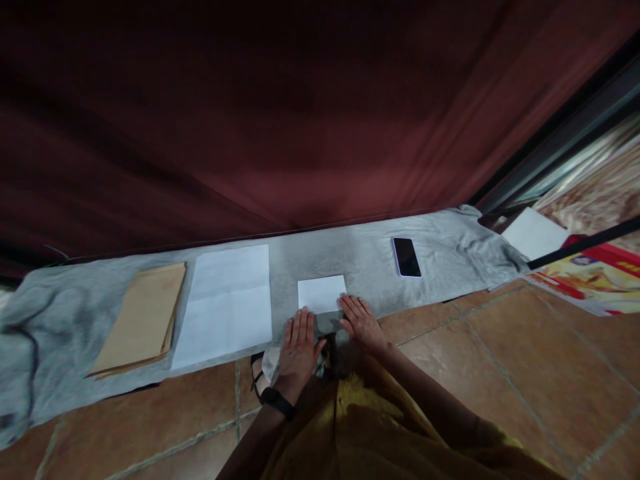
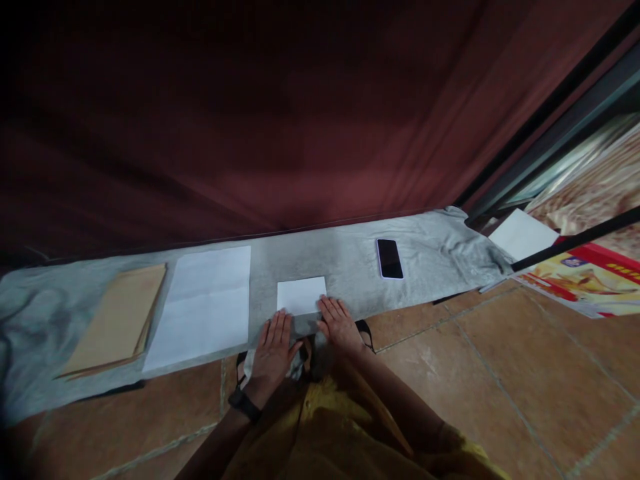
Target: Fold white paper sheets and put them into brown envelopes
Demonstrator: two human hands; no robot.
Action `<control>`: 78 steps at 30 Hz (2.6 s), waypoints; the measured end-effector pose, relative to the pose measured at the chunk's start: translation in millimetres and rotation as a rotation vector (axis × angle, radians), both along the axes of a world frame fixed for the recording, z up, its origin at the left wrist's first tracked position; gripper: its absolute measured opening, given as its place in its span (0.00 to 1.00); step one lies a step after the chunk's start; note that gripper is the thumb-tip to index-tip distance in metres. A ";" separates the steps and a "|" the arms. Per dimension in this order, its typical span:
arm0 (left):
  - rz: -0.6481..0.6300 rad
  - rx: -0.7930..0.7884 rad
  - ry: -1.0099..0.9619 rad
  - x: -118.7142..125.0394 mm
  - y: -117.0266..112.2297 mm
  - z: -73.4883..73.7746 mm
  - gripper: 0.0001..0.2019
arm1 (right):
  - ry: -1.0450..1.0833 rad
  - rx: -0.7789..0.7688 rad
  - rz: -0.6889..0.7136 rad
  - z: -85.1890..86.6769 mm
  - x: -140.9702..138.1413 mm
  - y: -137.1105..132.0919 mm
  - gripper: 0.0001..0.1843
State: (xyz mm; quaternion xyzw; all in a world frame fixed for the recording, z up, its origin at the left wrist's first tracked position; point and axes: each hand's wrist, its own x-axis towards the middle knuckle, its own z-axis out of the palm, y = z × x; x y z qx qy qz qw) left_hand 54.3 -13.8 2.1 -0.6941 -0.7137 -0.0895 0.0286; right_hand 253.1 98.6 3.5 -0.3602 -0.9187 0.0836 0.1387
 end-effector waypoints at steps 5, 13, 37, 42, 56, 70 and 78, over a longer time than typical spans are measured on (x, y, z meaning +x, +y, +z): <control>0.000 0.017 0.010 -6.4 -3.3 0.1 0.32 | -0.001 -0.018 -0.025 1.1 -0.2 6.6 0.27; -0.015 0.047 -0.004 -7.9 -3.2 -0.8 0.33 | -0.015 -0.038 -0.041 8.8 0.2 22.2 0.27; 0.007 0.030 0.015 -2.3 -0.9 7.6 0.31 | 0.003 0.015 0.133 7.5 -29.6 -7.3 0.29; 0.012 0.034 -0.011 3.5 0.8 10.0 0.31 | -0.014 0.015 0.117 2.1 -31.9 -22.1 0.30; -0.062 -0.045 0.001 20.1 13.5 7.4 0.34 | -0.080 0.021 0.074 4.7 -14.5 -18.1 0.31; -0.042 -0.054 0.033 11.0 5.7 11.8 0.31 | -0.048 0.026 0.059 1.4 4.6 -12.7 0.29; -0.036 -0.077 0.026 8.9 5.7 11.5 0.32 | -0.042 0.011 0.032 3.0 13.2 -11.3 0.28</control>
